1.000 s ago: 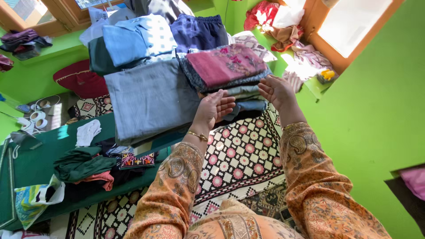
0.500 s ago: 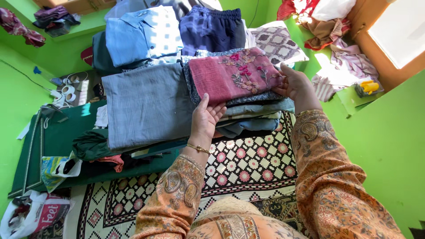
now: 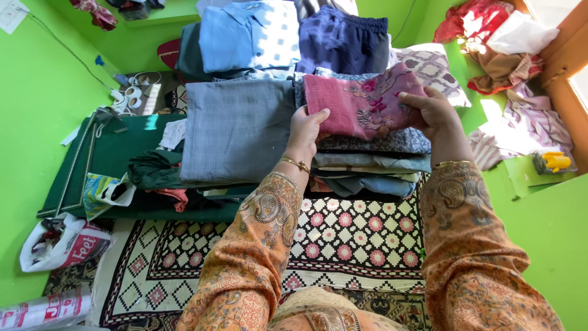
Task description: The person folds various pieces of clothing, including shirts and pants, by hand on a green table. They then place the folded items into a dark wardrobe, stacking them neatly on a shelf.
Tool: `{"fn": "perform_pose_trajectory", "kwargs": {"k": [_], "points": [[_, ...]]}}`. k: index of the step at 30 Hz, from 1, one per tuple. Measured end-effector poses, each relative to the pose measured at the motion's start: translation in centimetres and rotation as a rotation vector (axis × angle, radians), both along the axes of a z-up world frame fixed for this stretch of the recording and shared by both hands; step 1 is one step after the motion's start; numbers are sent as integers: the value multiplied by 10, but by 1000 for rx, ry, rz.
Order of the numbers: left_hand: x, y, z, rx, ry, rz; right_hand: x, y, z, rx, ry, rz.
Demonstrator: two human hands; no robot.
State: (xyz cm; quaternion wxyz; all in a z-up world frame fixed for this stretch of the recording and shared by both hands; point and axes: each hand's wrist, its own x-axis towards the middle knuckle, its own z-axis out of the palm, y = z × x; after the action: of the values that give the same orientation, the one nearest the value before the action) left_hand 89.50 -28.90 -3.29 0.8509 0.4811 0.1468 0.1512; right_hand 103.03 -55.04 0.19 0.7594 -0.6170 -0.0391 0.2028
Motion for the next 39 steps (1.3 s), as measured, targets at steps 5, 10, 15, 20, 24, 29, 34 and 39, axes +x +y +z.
{"fn": "perform_pose_trajectory", "kwargs": {"k": [5,10,15,20,24,29,34,39], "points": [[-37,17,21,71,-106,49,-40,24,36,198,-254,138],[-124,60,30,57,-211,113,-108,62,65,300,-295,282],[-244,108,19,30,-173,285,-189,133,61,277,-207,407],[-396,143,0,31,-186,432,-297,210,37,275,-152,593],[-535,151,0,64,-200,605,-402,259,21,330,-86,749],[-715,143,15,139,-225,813,-550,308,5,396,28,904],[-860,131,22,137,-181,1074,-686,356,-7,437,117,1103],[-975,130,11,140,-211,1273,-807,407,-22,357,253,1323]]}}
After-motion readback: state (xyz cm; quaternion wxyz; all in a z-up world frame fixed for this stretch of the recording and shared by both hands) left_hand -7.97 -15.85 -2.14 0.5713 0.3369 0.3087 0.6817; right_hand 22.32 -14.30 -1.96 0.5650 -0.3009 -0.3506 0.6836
